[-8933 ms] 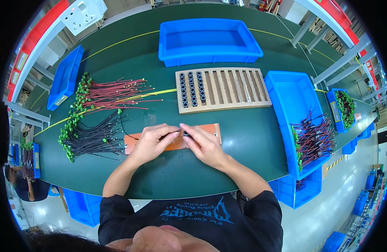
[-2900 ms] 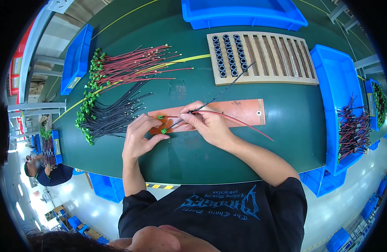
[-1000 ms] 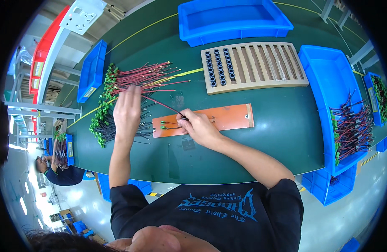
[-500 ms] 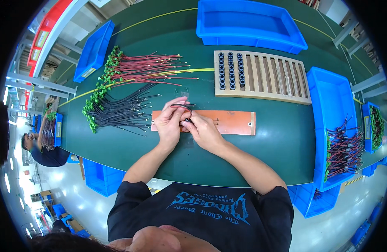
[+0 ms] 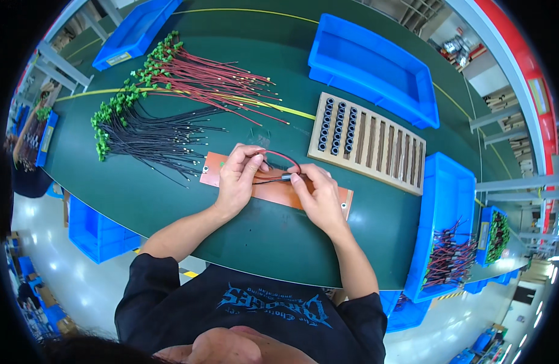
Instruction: The person assembles wire harnesses by hand at a factory workstation. They pick up black and red wires, insert them into a small black cylindrical component, and then use a tool to crimp a green connector onto the wire ends. The finished units are placed into a blue bin.
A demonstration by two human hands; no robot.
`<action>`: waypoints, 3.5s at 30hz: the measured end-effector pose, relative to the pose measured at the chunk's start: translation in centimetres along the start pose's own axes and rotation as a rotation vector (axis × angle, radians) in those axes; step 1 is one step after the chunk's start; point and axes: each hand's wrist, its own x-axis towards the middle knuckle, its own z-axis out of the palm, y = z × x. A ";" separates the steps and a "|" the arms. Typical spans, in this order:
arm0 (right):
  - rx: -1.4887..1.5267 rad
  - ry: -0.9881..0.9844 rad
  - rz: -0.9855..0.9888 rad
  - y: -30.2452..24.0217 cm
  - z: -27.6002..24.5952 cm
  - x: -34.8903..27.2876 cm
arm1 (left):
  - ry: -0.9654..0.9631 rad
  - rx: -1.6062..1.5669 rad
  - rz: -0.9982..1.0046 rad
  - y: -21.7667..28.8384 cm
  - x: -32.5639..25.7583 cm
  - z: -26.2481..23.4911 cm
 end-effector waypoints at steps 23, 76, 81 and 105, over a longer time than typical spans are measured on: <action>0.538 -0.050 0.299 2.6 0.4 0.0 | -0.133 -0.256 -0.131 -0.1 0.0 -0.5; 0.563 -0.003 0.244 3.3 0.6 -0.1 | -0.262 0.244 0.206 0.5 -0.2 -1.0; 0.585 -0.015 0.252 2.9 0.4 -0.1 | -0.241 0.225 0.193 0.7 -0.4 -0.9; 0.601 -0.128 0.171 2.8 -0.2 0.0 | -0.235 0.103 -0.113 1.5 0.0 -0.8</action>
